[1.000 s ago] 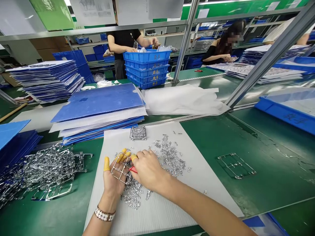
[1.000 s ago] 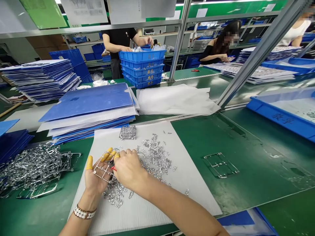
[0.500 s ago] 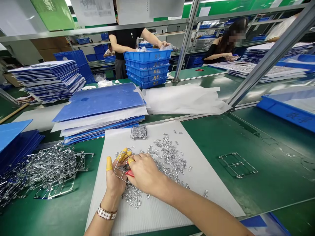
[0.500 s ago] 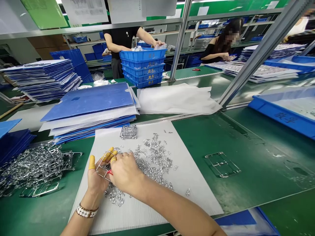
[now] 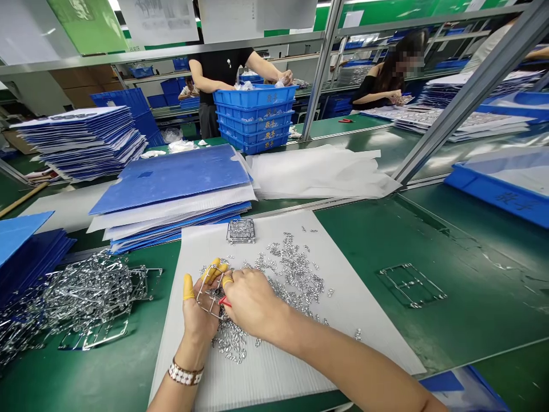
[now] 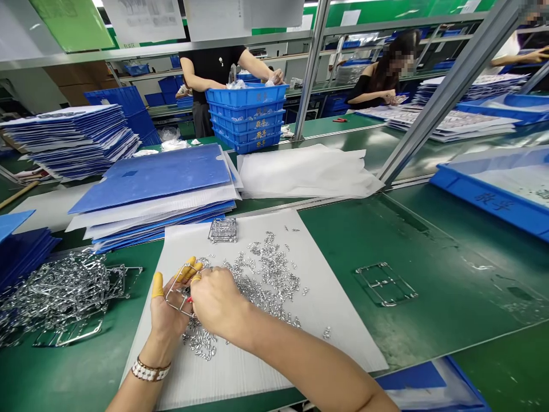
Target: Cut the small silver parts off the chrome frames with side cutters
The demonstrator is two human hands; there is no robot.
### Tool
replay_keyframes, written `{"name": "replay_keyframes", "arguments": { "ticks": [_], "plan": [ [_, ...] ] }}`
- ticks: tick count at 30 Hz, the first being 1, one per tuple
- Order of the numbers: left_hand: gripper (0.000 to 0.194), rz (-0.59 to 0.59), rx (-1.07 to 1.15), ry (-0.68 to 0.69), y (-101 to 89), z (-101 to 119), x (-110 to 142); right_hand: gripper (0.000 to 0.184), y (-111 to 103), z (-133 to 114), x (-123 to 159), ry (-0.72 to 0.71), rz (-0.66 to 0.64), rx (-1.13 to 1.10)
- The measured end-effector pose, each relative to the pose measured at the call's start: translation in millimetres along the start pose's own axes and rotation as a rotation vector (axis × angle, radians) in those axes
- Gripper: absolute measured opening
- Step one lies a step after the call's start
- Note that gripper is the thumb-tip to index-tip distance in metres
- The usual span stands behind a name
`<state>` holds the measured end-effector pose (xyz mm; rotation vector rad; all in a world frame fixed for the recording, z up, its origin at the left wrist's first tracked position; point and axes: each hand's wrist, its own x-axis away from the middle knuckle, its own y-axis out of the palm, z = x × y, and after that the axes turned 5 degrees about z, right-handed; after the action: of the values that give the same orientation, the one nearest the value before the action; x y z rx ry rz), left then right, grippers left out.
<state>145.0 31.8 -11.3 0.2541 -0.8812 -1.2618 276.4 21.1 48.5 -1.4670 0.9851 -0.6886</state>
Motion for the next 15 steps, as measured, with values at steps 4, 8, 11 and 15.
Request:
{"name": "replay_keyframes", "arguments": {
  "ticks": [4, 8, 11, 15],
  "plan": [
    [0.067, -0.032, 0.102, -0.044, -1.7, 5, -3, 0.033, 0, 10, 10, 0.042, -0.003, 0.007],
    [0.067, -0.059, 0.153, -0.082, -4.6, 6, -6, 0.030, 7, 17, 21, 0.061, -0.072, 0.003],
    [0.066, -0.062, 0.145, -0.069, -5.6, 4, -7, 0.031, 12, 14, 24, 0.063, -0.068, -0.003],
    [0.066, -0.037, 0.131, -0.057, -3.2, 4, -6, 0.033, 14, 9, 22, 0.047, -0.044, -0.006]
  ]
}}
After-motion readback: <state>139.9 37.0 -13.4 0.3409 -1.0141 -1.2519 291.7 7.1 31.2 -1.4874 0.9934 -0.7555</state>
